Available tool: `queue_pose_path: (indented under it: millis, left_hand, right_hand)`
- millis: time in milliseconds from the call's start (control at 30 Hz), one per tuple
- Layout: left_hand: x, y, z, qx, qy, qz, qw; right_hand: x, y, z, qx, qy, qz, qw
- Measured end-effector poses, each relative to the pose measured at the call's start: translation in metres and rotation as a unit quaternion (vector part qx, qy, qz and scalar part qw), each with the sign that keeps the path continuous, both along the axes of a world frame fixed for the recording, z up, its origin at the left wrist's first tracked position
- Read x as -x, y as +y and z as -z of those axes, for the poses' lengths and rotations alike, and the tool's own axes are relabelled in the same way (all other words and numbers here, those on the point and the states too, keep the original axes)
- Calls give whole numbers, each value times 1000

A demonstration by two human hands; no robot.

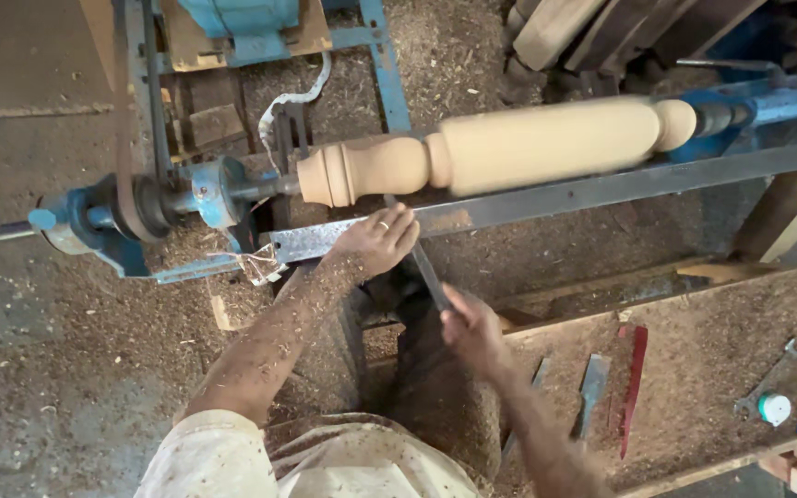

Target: The person shapes a rotating wooden piece on a lathe using a chisel, then switches to a sanding block to smooth the surface. The workpiece is mounted between centers and turned while the person applies the tools to refine its contours.

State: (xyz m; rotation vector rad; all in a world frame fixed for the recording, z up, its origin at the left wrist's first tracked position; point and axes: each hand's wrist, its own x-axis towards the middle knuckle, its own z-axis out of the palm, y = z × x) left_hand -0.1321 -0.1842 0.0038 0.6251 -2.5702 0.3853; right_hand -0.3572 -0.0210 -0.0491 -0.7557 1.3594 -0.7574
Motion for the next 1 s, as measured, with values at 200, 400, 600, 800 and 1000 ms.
queue_pose_path:
  millis: [200,400,600,800,1000]
  left_hand:
    - [2,-1,-8,-72,17,86,994]
    - [-2,0,-5,-57,-9,66,996]
    - [-4,-2,0,-34,-24,50,998]
    - [-4,-3,6,-26,-2,28,999]
    - [-5,-3,13,-26,7,9,1000]
  right_hand:
    - [-87,41,10,-68,-38,197,977]
    - [-79,32,5,-57,-36,156,985]
    - [-60,29,2,-56,-28,102,993]
    - [-37,20,2,-47,39,31,998]
    - [-17,7,10,-14,47,-11,999]
